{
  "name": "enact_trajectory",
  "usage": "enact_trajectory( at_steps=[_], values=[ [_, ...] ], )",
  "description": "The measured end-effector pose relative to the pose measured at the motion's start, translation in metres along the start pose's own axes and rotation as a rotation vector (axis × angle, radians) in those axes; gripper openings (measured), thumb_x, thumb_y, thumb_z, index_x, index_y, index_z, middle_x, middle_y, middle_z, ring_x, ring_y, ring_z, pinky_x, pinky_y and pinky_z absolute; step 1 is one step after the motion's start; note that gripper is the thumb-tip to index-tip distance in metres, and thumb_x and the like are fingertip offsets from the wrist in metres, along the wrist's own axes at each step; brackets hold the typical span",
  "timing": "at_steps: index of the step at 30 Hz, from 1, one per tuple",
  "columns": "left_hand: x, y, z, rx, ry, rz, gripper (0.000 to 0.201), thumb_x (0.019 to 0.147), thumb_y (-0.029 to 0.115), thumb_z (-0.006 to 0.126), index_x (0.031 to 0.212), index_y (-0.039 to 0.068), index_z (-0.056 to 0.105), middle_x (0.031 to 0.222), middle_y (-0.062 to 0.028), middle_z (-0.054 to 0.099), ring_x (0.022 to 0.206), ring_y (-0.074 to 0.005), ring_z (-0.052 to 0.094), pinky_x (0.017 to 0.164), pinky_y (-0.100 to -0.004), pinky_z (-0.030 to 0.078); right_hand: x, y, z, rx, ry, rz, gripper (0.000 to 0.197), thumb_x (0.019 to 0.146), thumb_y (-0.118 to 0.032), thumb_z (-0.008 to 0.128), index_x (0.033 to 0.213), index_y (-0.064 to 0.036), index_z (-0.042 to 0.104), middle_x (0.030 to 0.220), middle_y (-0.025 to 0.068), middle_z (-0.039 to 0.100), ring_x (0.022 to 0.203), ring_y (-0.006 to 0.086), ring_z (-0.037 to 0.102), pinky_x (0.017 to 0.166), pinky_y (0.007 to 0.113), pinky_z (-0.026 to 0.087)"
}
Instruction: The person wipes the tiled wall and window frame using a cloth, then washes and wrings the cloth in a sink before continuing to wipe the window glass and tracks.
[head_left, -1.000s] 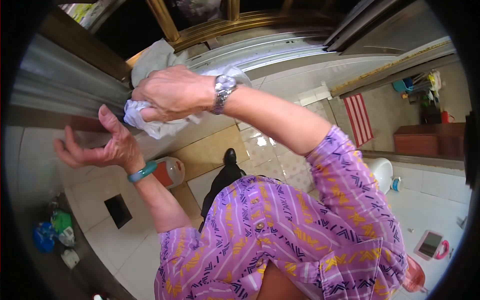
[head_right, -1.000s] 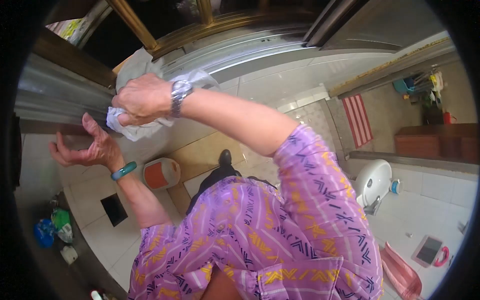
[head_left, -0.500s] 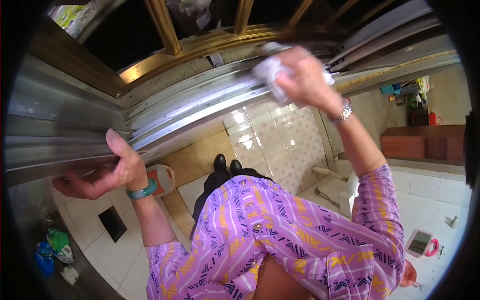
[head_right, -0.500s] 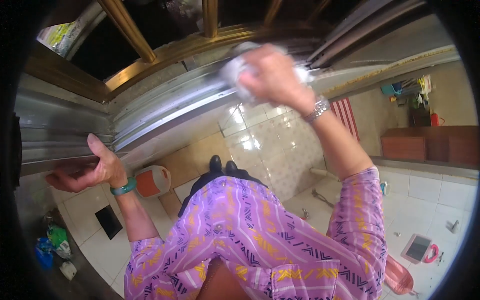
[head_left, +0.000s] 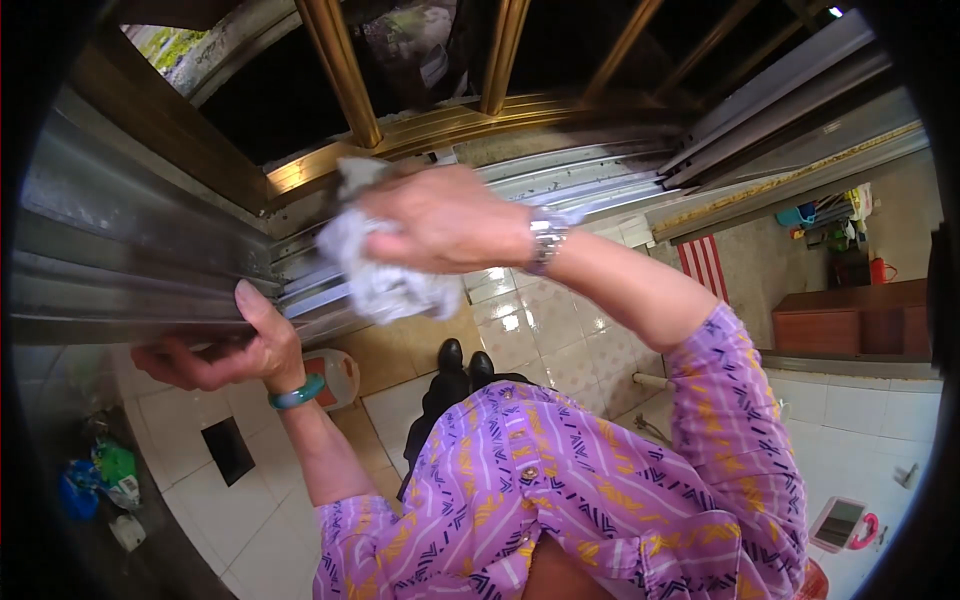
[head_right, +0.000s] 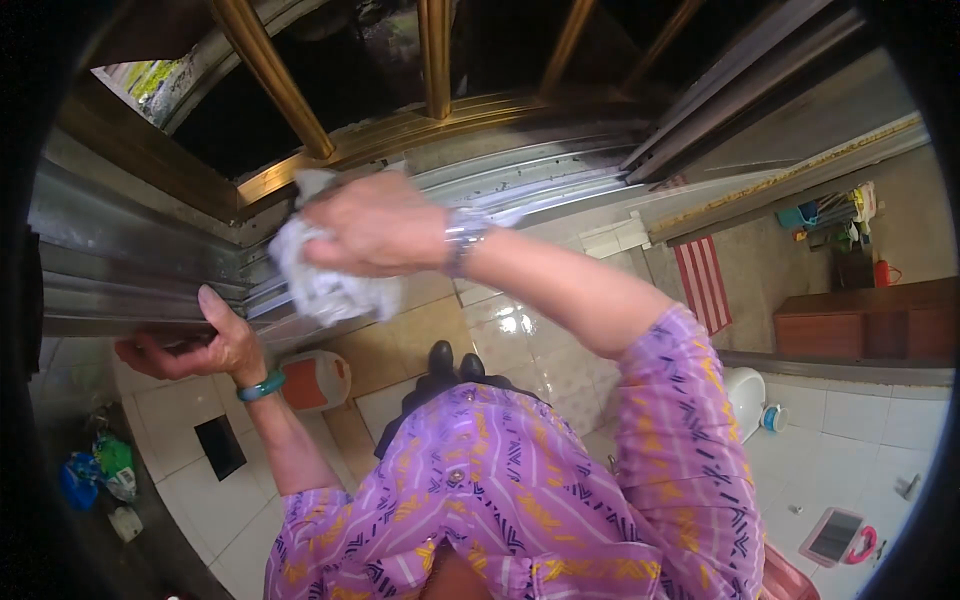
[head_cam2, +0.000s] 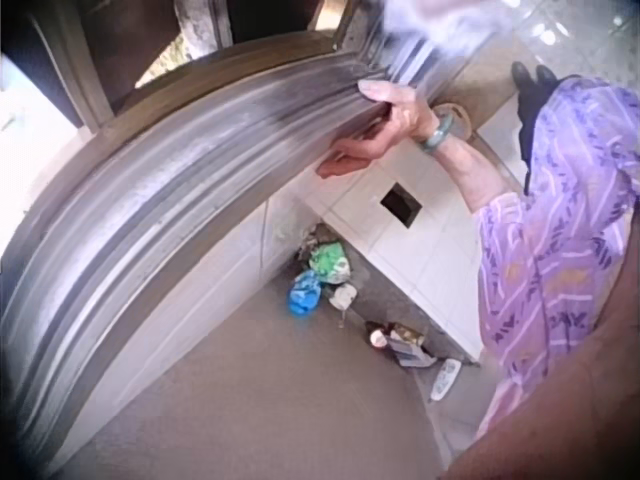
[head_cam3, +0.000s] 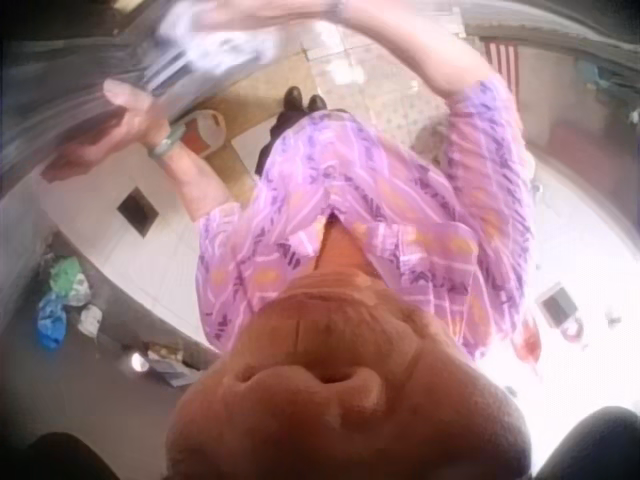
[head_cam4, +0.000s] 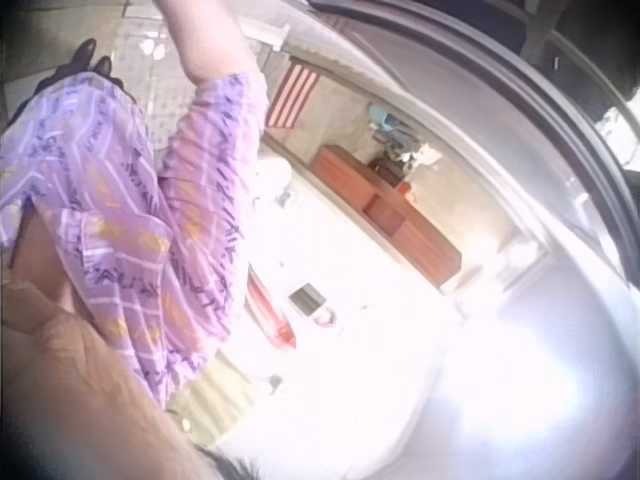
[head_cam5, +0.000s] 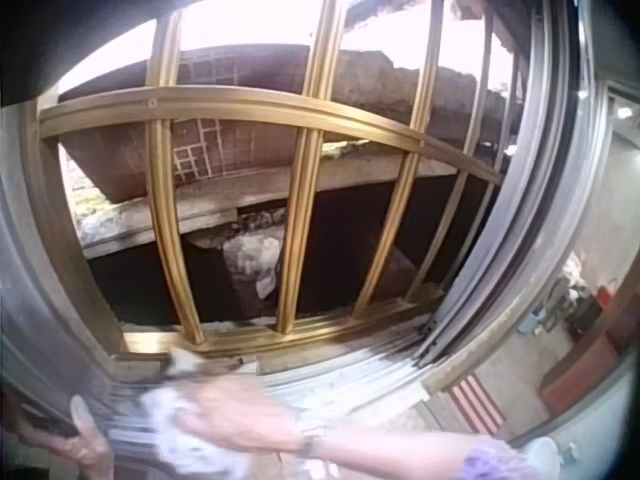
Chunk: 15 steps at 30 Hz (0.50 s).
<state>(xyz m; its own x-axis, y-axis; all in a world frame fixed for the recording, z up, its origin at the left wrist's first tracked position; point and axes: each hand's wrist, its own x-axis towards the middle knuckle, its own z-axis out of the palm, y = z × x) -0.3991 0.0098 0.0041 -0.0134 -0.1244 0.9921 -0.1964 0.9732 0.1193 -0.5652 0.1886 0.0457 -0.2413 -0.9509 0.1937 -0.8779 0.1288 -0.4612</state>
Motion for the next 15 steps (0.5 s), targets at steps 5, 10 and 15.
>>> enact_trajectory(
  at_steps=[5,10,15],
  values=[
    [0.005,0.007,-0.005,-0.004,-0.023,-0.014,0.077,0.075,0.012,0.074,0.137,0.006,0.029,0.143,-0.0275,0.016,0.130,-0.0425,0.028,0.102,-0.0541,0.037,-0.093,0.068,-0.067,-0.309,-0.006,0.501,0.039,0.084,-0.042,0.043,0.091,-0.0101,0.065,0.080,0.0133,0.065,0.069,0.0294,0.062,0.060,0.041,0.050],
    [0.005,0.007,0.002,-0.006,0.046,0.000,0.075,0.076,0.020,0.071,0.137,0.006,0.029,0.140,-0.0286,0.018,0.125,-0.0421,0.035,0.100,-0.0535,0.038,-0.093,0.067,-0.060,-0.437,0.185,0.426,0.029,0.079,-0.030,0.055,0.082,-0.0023,0.064,0.079,0.0180,0.064,0.068,0.0337,0.063,0.061,0.045,0.051],
    [0.004,0.002,0.002,-0.092,0.042,-0.012,0.076,0.078,0.027,0.071,0.137,0.004,0.030,0.142,-0.0281,0.015,0.126,-0.0416,0.034,0.102,-0.0530,0.037,-0.015,0.001,-0.001,-0.162,0.094,0.186,0.021,0.078,-0.019,0.056,0.081,0.0015,0.060,0.074,0.0180,0.063,0.064,0.0308,0.062,0.057,0.042,0.050]
  ],
)
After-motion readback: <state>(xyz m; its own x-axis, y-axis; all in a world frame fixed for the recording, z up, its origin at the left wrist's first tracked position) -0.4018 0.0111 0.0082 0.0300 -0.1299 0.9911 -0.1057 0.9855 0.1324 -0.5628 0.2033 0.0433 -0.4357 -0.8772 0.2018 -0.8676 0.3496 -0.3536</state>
